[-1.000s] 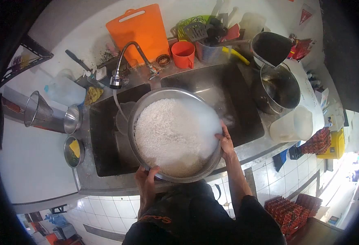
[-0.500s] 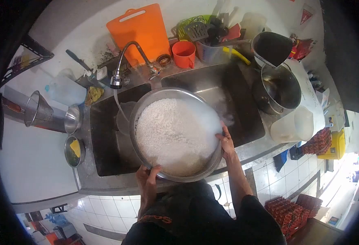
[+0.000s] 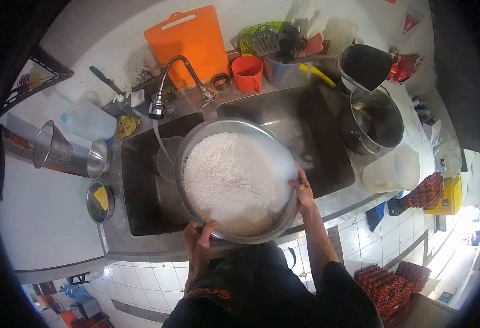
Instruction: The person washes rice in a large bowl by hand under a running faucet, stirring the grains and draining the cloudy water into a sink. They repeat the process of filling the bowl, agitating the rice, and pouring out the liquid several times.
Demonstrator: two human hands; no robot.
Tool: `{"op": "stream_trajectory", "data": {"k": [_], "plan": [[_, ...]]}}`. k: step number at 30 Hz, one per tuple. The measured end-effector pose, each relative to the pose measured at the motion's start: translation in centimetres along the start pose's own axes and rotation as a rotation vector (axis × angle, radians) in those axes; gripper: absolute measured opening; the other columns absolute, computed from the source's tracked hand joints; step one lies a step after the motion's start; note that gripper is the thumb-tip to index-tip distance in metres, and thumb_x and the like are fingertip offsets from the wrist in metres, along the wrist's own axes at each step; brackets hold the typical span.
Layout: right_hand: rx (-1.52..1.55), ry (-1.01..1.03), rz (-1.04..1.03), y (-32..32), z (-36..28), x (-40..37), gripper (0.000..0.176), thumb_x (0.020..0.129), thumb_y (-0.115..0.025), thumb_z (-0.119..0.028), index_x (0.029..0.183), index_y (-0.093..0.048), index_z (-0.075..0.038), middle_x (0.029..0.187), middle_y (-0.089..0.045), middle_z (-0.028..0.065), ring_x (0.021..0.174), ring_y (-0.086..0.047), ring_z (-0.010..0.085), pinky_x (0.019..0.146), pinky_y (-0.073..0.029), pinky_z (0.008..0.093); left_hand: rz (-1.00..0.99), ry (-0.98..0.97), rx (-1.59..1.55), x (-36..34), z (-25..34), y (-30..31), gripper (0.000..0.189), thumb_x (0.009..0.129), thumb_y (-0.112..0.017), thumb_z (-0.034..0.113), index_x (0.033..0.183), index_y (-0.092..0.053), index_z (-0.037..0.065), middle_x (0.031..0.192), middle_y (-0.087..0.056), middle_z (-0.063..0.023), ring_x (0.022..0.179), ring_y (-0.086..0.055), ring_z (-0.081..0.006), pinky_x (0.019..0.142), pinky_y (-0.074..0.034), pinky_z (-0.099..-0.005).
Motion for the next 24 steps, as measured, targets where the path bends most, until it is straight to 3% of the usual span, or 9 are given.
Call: {"op": "stream_trajectory", "data": {"k": [2,3,5,7,12,14,24], "plan": [[-0.010,-0.012,0.015,-0.1,-0.2,-0.1,0.067,0.080,-0.048,0.010,0.144,-0.044,-0.012,0.135,-0.054,0.0096,0.119,-0.056,0.0230,0.100,-0.049,0.0358,-0.008,-0.015,-0.058,0.2,-0.8,0.0,0.034,0.084,-0.066,0.019,0.107,-0.063,-0.006,0.085,-0.066,-0.0120,0.076,-0.063,-0.0166,0.062,-0.052,-0.0300],[-0.019,-0.023,0.029,-0.1,-0.2,-0.1,0.067,0.080,-0.048,0.011,0.144,-0.044,-0.011,0.135,-0.054,0.0097,0.119,-0.056,0.0233,0.100,-0.049,0.0359,-0.007,-0.015,-0.059,0.2,-0.5,0.0,0.034,0.084,-0.066,0.019,0.107,-0.063,-0.006,0.085,-0.066,-0.0120,0.076,-0.063,-0.0166,0.062,-0.052,-0.0300],[0.011,0.000,-0.024,0.3,0.1,0.1,0.067,0.080,-0.048,0.011,0.143,-0.044,-0.011,0.135,-0.053,0.0098,0.120,-0.055,0.0233,0.101,-0.048,0.0357,-0.032,0.060,-0.025,-0.1,0.1,-0.2,0.028,0.083,-0.066,0.018,0.102,-0.065,-0.003,0.089,-0.066,-0.0090,0.079,-0.059,-0.0145,0.071,-0.046,-0.0287],[0.043,0.023,-0.076,0.0,0.0,0.0,0.066,0.081,-0.048,0.012,0.143,-0.044,-0.010,0.135,-0.053,0.0098,0.120,-0.055,0.0234,0.101,-0.048,0.0356,-0.022,0.035,-0.006,0.3,-1.0,0.1,0.027,0.084,-0.066,0.019,0.101,-0.065,-0.002,0.088,-0.065,-0.0086,0.078,-0.059,-0.0143,0.070,-0.046,-0.0288],[-0.009,-0.025,0.026,-0.3,-0.4,-0.2,0.065,0.081,-0.049,0.011,0.143,-0.044,-0.010,0.134,-0.053,0.0109,0.119,-0.055,0.0236,0.101,-0.048,0.0359,-0.031,0.030,-0.008,0.2,-0.7,0.0,0.025,0.084,-0.066,0.018,0.099,-0.065,-0.002,0.085,-0.065,-0.0073,0.076,-0.058,-0.0134,0.069,-0.046,-0.0288],[-0.001,-0.025,0.019,-0.3,-0.3,-0.2,0.065,0.081,-0.049,0.011,0.143,-0.044,-0.011,0.134,-0.054,0.0107,0.119,-0.056,0.0236,0.100,-0.048,0.0360,-0.028,-0.057,0.006,0.2,0.1,-0.2,0.025,0.084,-0.066,0.018,0.099,-0.065,-0.002,0.085,-0.065,-0.0071,0.076,-0.058,-0.0132,0.069,-0.046,-0.0284],[0.015,-0.032,0.005,0.0,0.0,0.1,0.068,0.080,-0.051,0.010,0.144,-0.045,-0.012,0.132,-0.056,0.0093,0.114,-0.058,0.0220,0.098,-0.050,0.0347,-0.042,0.003,-0.043,0.2,-0.4,-0.4,0.022,0.086,-0.065,0.014,0.100,-0.065,-0.003,0.088,-0.067,-0.0077,0.080,-0.059,-0.0137,0.075,-0.046,-0.0284]]}}
Point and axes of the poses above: each hand's wrist, its own x-axis towards the middle knuckle, its own y-axis out of the back of the hand, z = x × y, the point moved 7 cm from there along x, towards the middle knuckle
